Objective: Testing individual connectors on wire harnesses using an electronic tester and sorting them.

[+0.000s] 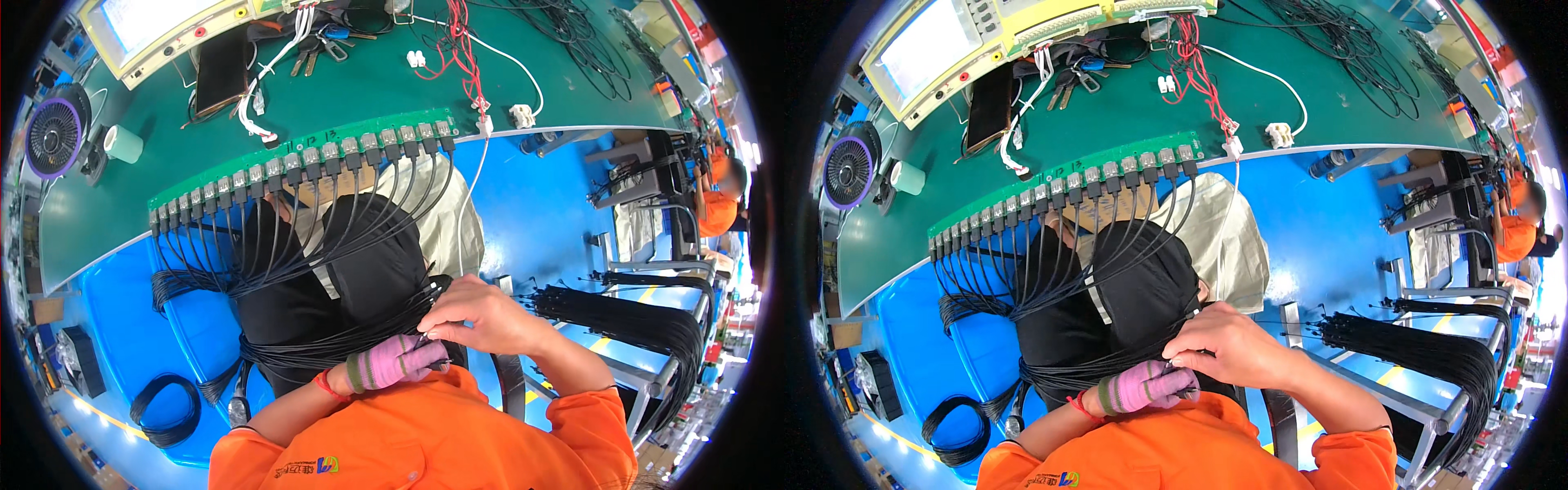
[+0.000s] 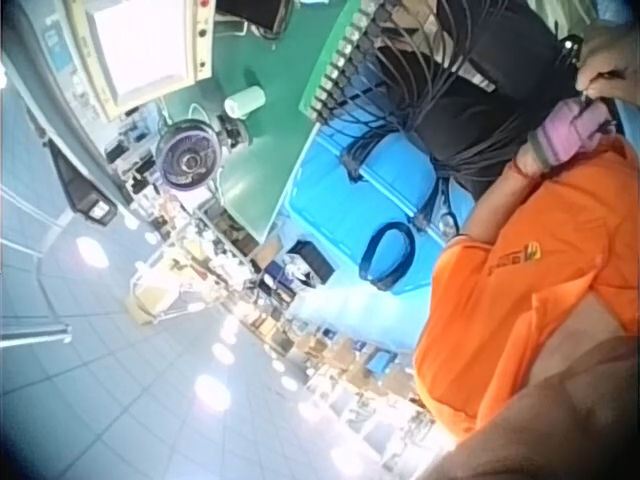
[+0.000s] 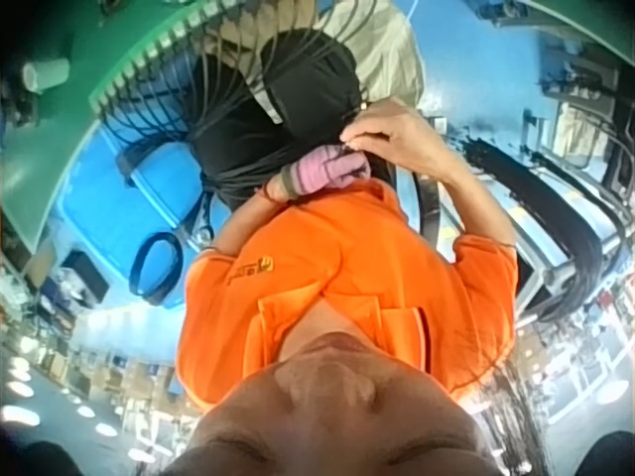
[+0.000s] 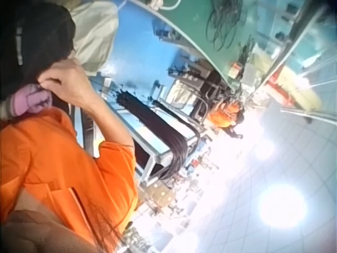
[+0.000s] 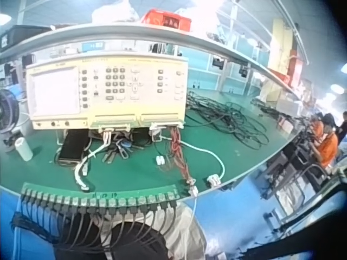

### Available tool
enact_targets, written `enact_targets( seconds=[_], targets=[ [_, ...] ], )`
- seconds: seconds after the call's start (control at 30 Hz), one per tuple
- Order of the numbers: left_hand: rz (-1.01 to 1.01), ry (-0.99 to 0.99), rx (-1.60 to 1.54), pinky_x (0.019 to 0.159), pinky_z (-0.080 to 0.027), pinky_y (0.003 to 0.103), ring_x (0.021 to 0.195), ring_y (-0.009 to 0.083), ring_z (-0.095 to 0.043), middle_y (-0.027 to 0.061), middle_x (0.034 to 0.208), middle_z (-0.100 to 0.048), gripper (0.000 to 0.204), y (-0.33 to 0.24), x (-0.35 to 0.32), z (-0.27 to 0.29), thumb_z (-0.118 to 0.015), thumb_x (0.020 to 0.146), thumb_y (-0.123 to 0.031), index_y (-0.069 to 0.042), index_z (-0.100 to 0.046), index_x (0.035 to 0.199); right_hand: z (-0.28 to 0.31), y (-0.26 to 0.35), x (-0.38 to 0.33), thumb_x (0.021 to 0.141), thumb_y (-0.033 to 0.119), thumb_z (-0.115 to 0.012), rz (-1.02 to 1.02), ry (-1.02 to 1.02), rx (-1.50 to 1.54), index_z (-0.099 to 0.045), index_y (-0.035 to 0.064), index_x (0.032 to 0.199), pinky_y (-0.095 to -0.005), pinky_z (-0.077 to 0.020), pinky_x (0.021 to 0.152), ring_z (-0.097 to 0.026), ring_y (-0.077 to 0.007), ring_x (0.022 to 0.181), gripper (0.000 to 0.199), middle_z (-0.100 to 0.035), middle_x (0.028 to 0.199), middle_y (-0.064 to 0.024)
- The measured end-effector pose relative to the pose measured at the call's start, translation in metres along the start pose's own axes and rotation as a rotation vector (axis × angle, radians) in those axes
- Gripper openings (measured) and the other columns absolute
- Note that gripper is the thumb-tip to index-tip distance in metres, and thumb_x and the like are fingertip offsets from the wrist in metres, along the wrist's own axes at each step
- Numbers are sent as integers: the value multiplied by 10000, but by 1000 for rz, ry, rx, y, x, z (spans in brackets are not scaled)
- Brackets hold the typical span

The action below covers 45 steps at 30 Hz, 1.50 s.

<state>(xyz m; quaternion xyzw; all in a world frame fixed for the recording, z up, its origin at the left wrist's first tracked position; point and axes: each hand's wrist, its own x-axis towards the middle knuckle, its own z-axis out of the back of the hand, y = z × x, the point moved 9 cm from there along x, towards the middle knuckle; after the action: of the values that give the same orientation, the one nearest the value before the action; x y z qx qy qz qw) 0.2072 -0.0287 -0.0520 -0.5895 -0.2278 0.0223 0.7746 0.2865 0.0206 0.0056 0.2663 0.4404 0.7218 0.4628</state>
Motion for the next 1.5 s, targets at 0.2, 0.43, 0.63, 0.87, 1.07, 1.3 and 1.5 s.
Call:
enact_targets(
  seconds=[0.2,0.43,0.63,0.87,1.07,1.3,1.5],
  targets=[
    [-107,71,-50,622,-504,324,744,264,-614,110,927,-611,377,10,-18,-21,-632,789,27,-40,-468,1121,-6,16,5,816,139,-655,139,182,-28,-654,106,882,-342,-444,744,-593,-223,776,74,-624,791,-11],
    [294,214,-445,636,-508,313,714,241,-608,74,867,-602,211,36,-28,-46,-570,828,-2,-40,-498,1022,-14,13,-6,820,135,-649,107,225,-27,-655,97,873,-340,-466,740,-601,-230,794,66,-640,832,-18],
    [61,114,-90,635,-491,342,771,258,-598,89,923,-581,190,37,-22,-54,-551,833,-53,-39,-508,1018,72,18,-8,710,46,-711,-48,-153,-408,-687,74,809,-344,-454,778,-606,-254,805,107,-658,813,-68],
    [717,110,-266,790,-472,372,901,324,-628,148,994,-649,479,64,-14,-61,-482,914,-499,-103,-507,1183,28,-77,-13,791,105,-661,-233,-24,-708,-599,34,1145,-359,-415,940,-563,-267,1071,366,-600,1137,-132],
    [599,59,183,802,-482,443,947,383,-601,200,1145,-572,404,91,-7,-65,-505,924,-360,-114,-431,1236,-14,-70,78,875,166,-626,-227,-284,984,-478,18,1265,-340,-420,936,-535,-212,1104,443,-564,1204,-103],
    [629,225,226,865,-464,437,1067,366,-540,163,1222,-507,502,80,-14,-74,-578,872,-328,-126,-405,1298,-17,-51,111,882,211,-621,-98,-300,1450,-575,41,1027,-353,-437,895,-576,-233,1000,228,-607,1012,-89],
    [110,37,651,951,-422,410,1176,288,-456,108,1251,-497,536,25,-3,-58,-597,841,-287,-114,-429,1319,-12,-56,108,903,283,-590,-126,-388,1457,-575,56,1005,-371,-444,873,-579,-226,947,250,-610,910,-60]
  ],
)
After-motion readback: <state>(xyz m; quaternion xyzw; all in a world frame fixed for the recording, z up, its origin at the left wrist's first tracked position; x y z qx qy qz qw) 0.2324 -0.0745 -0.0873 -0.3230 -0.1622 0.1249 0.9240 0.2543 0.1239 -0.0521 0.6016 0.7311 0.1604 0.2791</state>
